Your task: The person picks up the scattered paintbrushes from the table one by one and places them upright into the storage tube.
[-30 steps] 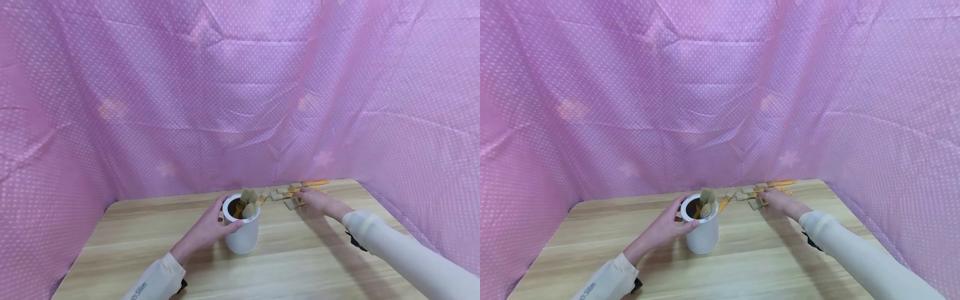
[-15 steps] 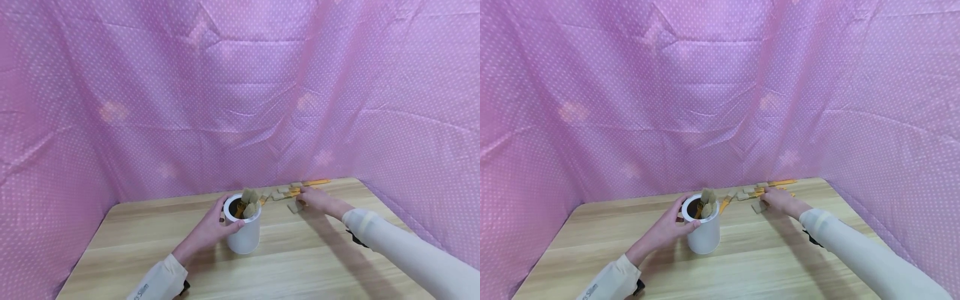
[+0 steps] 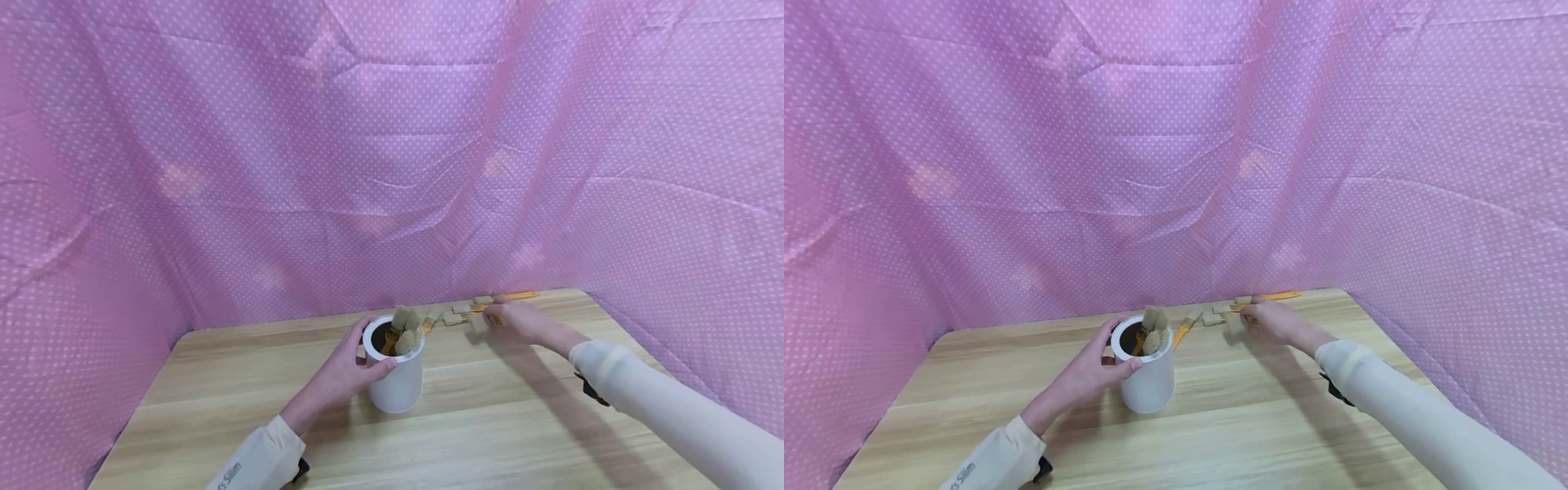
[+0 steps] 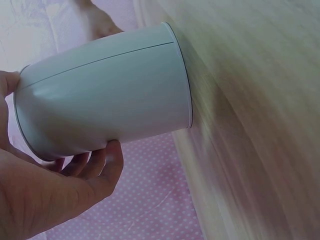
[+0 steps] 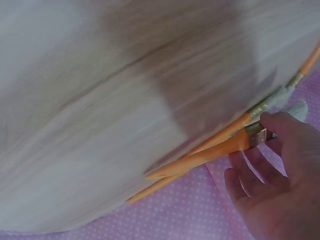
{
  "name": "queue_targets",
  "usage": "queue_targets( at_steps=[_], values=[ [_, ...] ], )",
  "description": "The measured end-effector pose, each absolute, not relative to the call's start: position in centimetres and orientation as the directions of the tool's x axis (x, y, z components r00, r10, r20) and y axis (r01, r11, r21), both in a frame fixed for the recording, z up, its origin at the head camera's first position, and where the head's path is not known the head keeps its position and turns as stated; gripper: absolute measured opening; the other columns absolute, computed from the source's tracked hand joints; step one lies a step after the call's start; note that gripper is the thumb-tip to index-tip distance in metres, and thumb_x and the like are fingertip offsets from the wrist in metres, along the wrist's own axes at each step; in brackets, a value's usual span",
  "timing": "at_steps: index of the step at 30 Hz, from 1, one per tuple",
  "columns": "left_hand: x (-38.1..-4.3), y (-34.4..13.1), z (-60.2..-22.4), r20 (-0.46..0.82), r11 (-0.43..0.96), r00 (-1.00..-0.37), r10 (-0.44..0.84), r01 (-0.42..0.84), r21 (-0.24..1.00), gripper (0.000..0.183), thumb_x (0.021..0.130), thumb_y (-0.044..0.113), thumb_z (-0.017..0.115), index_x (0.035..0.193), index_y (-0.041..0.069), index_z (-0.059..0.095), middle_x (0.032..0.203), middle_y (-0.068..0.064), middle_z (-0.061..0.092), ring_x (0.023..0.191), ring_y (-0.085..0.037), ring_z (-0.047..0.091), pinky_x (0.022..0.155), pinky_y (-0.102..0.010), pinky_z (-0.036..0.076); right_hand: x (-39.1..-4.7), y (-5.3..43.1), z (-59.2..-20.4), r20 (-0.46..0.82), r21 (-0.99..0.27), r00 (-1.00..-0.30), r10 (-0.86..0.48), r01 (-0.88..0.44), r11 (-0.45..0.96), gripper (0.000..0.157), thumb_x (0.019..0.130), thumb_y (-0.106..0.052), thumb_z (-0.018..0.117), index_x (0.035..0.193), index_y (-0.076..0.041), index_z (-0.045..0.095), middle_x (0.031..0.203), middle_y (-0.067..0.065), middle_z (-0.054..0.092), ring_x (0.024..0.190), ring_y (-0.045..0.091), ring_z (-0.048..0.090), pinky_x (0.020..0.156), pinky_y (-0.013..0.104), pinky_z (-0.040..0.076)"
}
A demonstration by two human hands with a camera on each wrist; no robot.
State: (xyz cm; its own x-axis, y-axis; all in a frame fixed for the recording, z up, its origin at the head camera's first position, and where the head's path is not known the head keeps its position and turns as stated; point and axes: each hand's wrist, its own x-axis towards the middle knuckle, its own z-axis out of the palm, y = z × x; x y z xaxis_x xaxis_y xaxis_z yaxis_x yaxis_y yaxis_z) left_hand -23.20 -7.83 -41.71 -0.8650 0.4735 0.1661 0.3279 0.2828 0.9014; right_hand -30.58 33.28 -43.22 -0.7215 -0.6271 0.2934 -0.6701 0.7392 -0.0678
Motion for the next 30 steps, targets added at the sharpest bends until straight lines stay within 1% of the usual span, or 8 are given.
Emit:
queue_targets(
  at_steps=[2,4,9,13,18,23,26,30],
  values=[
    [-23.2,-7.9,-41.6,0.162,0.288,-0.867,0.47,0.325,0.901,0.094,0.085,0.05,0.081,0.157,0.025,0.027,0.148,0.0,0.044,0.129,-0.026,0.051,0.102,-0.047,0.046,-30.4,32.9,-42.6,0.337,-0.12,-0.711,-0.618,-0.683,0.72,0.032,0.085,0.003,0.077,0.115,0.005,0.069,0.115,0.024,0.064,0.092,0.035,0.067,0.076,0.045,0.058],
    [-23.3,-8.0,-41.6,0.164,0.286,-0.867,0.471,0.326,0.901,0.092,0.085,0.049,0.081,0.157,0.025,0.028,0.148,-0.002,0.044,0.131,-0.028,0.05,0.101,-0.047,0.046,-30.2,32.3,-41.8,0.378,-0.174,-0.709,-0.596,-0.686,0.706,0.032,0.085,0.003,0.076,0.116,0.006,0.069,0.11,0.02,0.065,0.089,0.033,0.067,0.076,0.047,0.057],
    [-23.4,-8.1,-41.8,0.172,0.291,-0.87,0.462,0.331,0.897,0.09,0.085,0.049,0.082,0.155,0.025,0.031,0.146,-0.002,0.046,0.134,-0.028,0.047,0.102,-0.048,0.045,-29.5,30.3,-40.0,0.464,-0.305,-0.713,-0.526,-0.686,0.661,0.03,0.084,-0.004,0.082,0.113,-0.002,0.072,0.1,0.008,0.068,0.087,0.025,0.065,0.075,0.046,0.057],
    [-23.3,-8.1,-41.8,0.182,0.298,-0.869,0.459,0.343,0.891,0.092,0.085,0.048,0.082,0.156,0.022,0.03,0.146,-0.002,0.046,0.133,-0.026,0.048,0.102,-0.048,0.046,-28.5,27.7,-37.7,0.552,-0.369,-0.692,-0.465,-0.702,0.609,0.029,0.084,-0.006,0.083,0.112,-0.005,0.074,0.095,0.004,0.069,0.084,0.024,0.064,0.069,0.043,0.057],
    [-23.4,-7.8,-41.4,0.195,0.303,-0.868,0.457,0.358,0.883,0.091,0.086,0.046,0.082,0.156,0.022,0.03,0.146,-0.003,0.046,0.131,-0.022,0.047,0.101,-0.047,0.047,-26.7,24.6,-34.5,0.691,-0.368,-0.599,-0.405,-0.773,0.517,0.033,0.081,-0.008,0.086,0.111,-0.006,0.075,0.089,0.0,0.067,0.077,0.023,0.063,0.061,0.035,0.055],
    [-23.5,-7.7,-41.5,0.207,0.286,-0.86,0.466,0.367,0.885,0.087,0.087,0.043,0.082,0.155,0.023,0.032,0.144,-0.001,0.048,0.134,-0.028,0.046,0.1,-0.05,0.047,-24.6,21.7,-31.6,0.783,-0.361,-0.509,-0.358,-0.84,0.405,0.032,0.08,-0.001,0.084,0.109,-0.004,0.073,0.088,0.0,0.068,0.075,0.019,0.064,0.06,0.033,0.053],
    [-23.4,-7.7,-41.5,0.202,0.281,-0.857,0.475,0.365,0.888,0.087,0.087,0.044,0.081,0.155,0.022,0.032,0.144,-0.002,0.048,0.134,-0.03,0.046,0.1,-0.049,0.048,-22.7,20.0,-29.8,0.796,-0.426,-0.519,-0.311,-0.845,0.323,0.029,0.081,0.007,0.08,0.108,0.002,0.07,0.088,0.007,0.068,0.074,0.022,0.063,0.062,0.031,0.053],
    [-23.4,-7.6,-41.5,0.198,0.284,-0.857,0.476,0.362,0.888,0.086,0.086,0.047,0.081,0.153,0.024,0.034,0.143,0.002,0.048,0.133,-0.027,0.047,0.1,-0.046,0.048,-20.5,17.7,-28.2,0.751,-0.568,-0.605,-0.265,-0.796,0.209,0.029,0.085,0.013,0.074,0.113,0.01,0.065,0.093,0.017,0.069,0.077,0.03,0.064,0.069,0.029,0.056]
  ],
)
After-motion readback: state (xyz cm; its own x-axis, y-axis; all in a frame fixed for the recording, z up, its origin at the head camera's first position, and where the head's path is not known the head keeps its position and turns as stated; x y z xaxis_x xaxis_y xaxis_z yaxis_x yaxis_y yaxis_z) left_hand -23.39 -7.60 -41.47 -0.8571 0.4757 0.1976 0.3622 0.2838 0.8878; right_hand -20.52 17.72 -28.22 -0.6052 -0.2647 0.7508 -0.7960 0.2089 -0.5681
